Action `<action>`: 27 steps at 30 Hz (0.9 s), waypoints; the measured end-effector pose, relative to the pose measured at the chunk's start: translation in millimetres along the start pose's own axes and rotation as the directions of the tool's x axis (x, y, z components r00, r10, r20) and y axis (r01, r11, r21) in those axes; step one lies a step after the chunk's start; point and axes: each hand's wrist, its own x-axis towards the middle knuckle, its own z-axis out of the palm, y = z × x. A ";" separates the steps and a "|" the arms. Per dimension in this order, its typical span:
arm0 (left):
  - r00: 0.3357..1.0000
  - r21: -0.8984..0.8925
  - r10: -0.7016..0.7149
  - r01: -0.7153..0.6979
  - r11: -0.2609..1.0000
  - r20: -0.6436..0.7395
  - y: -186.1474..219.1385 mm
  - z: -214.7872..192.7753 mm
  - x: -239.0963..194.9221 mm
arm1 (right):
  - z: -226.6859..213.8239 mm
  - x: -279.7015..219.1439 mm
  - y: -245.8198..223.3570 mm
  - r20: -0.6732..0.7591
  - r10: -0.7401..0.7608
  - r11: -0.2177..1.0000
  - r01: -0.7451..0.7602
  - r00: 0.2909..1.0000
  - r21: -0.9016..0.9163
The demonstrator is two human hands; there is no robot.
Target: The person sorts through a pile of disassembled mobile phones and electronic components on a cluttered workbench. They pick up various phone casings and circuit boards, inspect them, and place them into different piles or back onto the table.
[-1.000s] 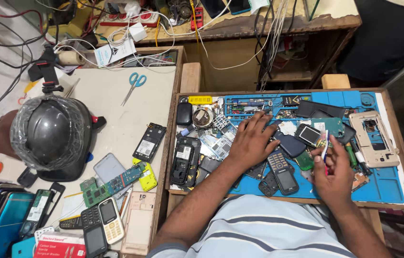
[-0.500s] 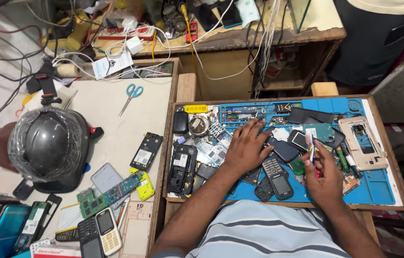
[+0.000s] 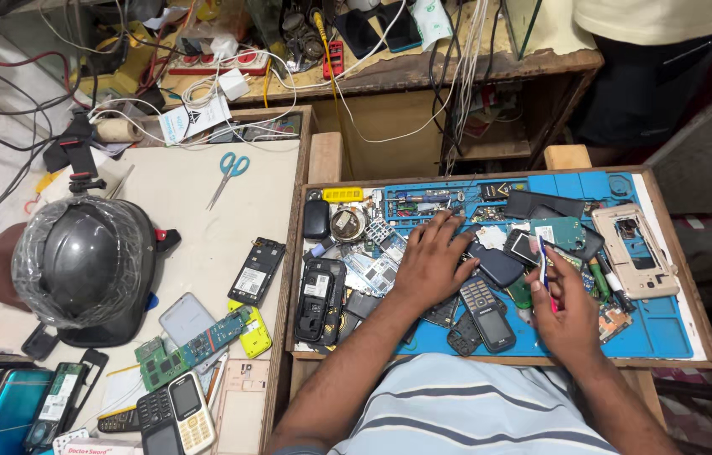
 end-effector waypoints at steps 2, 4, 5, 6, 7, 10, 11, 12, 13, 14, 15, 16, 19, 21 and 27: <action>1.000 0.000 -0.001 0.001 1.000 0.005 -0.2 -0.1 0.3 | 0.0 0.2 0.0 -0.006 -0.008 1.000 0.008 1.000 -0.004; 1.000 0.006 -0.003 0.003 1.000 0.019 -1.5 1.1 1.0 | 0.4 -0.8 1.3 -0.002 -0.012 1.000 0.012 1.000 0.000; 1.000 0.011 -0.006 0.006 1.000 0.029 -1.6 2.0 1.3 | -0.4 -1.6 1.8 0.000 -0.014 1.000 0.014 1.000 0.002; 0.999 0.016 -0.010 0.009 1.000 0.039 -1.5 3.0 1.8 | -0.8 -2.3 2.3 0.001 -0.014 1.000 0.014 1.000 -0.016; 0.999 0.012 -0.015 0.014 1.000 0.043 -1.2 2.9 1.0 | -0.6 -3.8 2.0 0.004 -0.015 0.999 0.015 1.000 -0.032; 0.999 0.013 -0.022 0.021 1.000 0.049 0.3 1.8 1.5 | -1.1 -4.3 1.4 0.001 -0.059 0.998 0.059 0.998 -0.032; 0.999 0.017 -0.018 0.017 1.000 0.046 1.2 1.3 1.6 | -1.1 -4.9 1.4 -0.002 -0.080 0.997 0.080 0.997 -0.024; 0.999 0.021 -0.014 0.013 1.000 0.043 1.6 1.0 2.2 | -0.8 -5.0 1.9 -0.013 -0.102 0.994 0.101 0.995 -0.035; 0.999 0.022 -0.017 0.016 1.000 0.043 2.7 1.3 1.6 | -0.7 -6.8 2.8 -0.022 -0.121 0.992 0.120 0.992 -0.048; 0.999 0.024 -0.020 0.019 1.000 0.042 2.8 1.7 2.5 | -0.6 -8.1 4.1 -0.031 -0.140 0.989 0.138 0.990 -0.060; 0.999 0.024 -0.023 0.022 0.999 0.042 3.1 1.5 3.4 | -0.7 -9.2 4.9 -0.031 -0.130 0.990 0.128 0.991 -0.064; 1.000 0.031 -0.026 0.025 0.999 0.018 3.8 0.9 3.6 | -0.9 -9.9 5.7 -0.031 -0.121 0.991 0.119 0.992 -0.067; 0.999 0.030 -0.030 0.031 0.999 -0.040 6.2 -2.4 2.5 | -0.4 -11.2 6.2 -0.044 -0.125 0.991 0.123 0.991 -0.054; 0.997 0.001 -0.027 0.027 1.000 -0.070 7.3 -5.1 3.0 | -0.5 -11.0 4.8 -0.051 -0.099 0.995 0.098 0.994 -0.015; 0.994 0.000 -0.011 0.011 1.000 -0.113 7.5 -6.3 1.9 | -0.7 -8.0 2.0 -0.026 -0.045 0.999 0.045 0.999 0.012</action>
